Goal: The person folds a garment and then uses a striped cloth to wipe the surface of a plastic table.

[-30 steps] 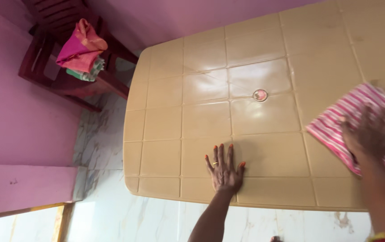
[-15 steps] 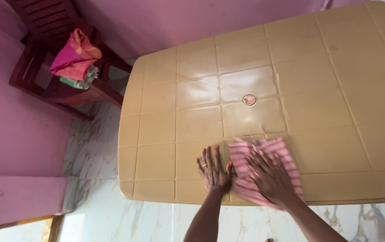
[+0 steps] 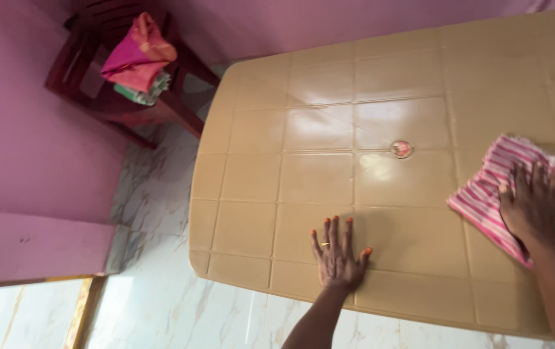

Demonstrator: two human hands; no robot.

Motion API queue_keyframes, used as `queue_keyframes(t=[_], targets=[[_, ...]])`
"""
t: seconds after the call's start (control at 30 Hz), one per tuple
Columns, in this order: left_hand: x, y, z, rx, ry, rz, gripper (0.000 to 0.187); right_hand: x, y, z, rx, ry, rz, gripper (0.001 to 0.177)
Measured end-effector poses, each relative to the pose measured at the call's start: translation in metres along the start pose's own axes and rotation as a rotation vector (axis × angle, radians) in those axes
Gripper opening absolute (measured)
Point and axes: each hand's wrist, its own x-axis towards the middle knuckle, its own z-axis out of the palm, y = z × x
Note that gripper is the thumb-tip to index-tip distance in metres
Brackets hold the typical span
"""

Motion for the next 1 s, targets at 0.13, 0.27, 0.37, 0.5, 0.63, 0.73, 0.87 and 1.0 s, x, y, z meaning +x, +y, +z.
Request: queue_keyframes(t=[0.13, 0.27, 0.37, 0.5, 0.63, 0.73, 0.87, 1.0], targets=[[0.001, -0.001, -0.001, -0.026, -0.061, -0.031, 0.087, 0.038, -0.091, 0.021, 0.130, 0.081, -0.243, 0.068], [0.000, -0.003, 0.000, -0.040, -0.022, -0.024, 0.086, 0.012, -0.202, 0.023, 0.172, 0.050, -0.474, 0.067], [0.000, -0.004, 0.004, -0.011, 0.025, -0.026, 0.089, -0.050, -0.254, -0.001, 0.188, -0.052, -0.668, 0.061], [-0.002, -0.009, 0.009, -0.036, 0.093, -0.019, 0.093, -0.127, -0.254, -0.033, -0.309, -0.348, -0.788, 0.081], [-0.001, -0.009, 0.012, -0.075, 0.219, 0.025, 0.094, -0.164, -0.184, -0.038, 0.091, -0.190, -0.802, 0.068], [-0.004, -0.006, 0.006, -0.016, 0.106, -0.023, 0.092, -0.161, -0.104, -0.043, 0.099, 0.028, -0.764, 0.065], [-0.003, 0.001, -0.003, 0.031, 0.020, -0.055, 0.088, -0.142, 0.001, -0.051, 0.070, 0.081, -0.521, 0.062], [-0.005, 0.004, -0.006, 0.023, 0.023, -0.039, 0.085, -0.112, 0.108, -0.048, -0.182, 0.105, -0.178, 0.067]])
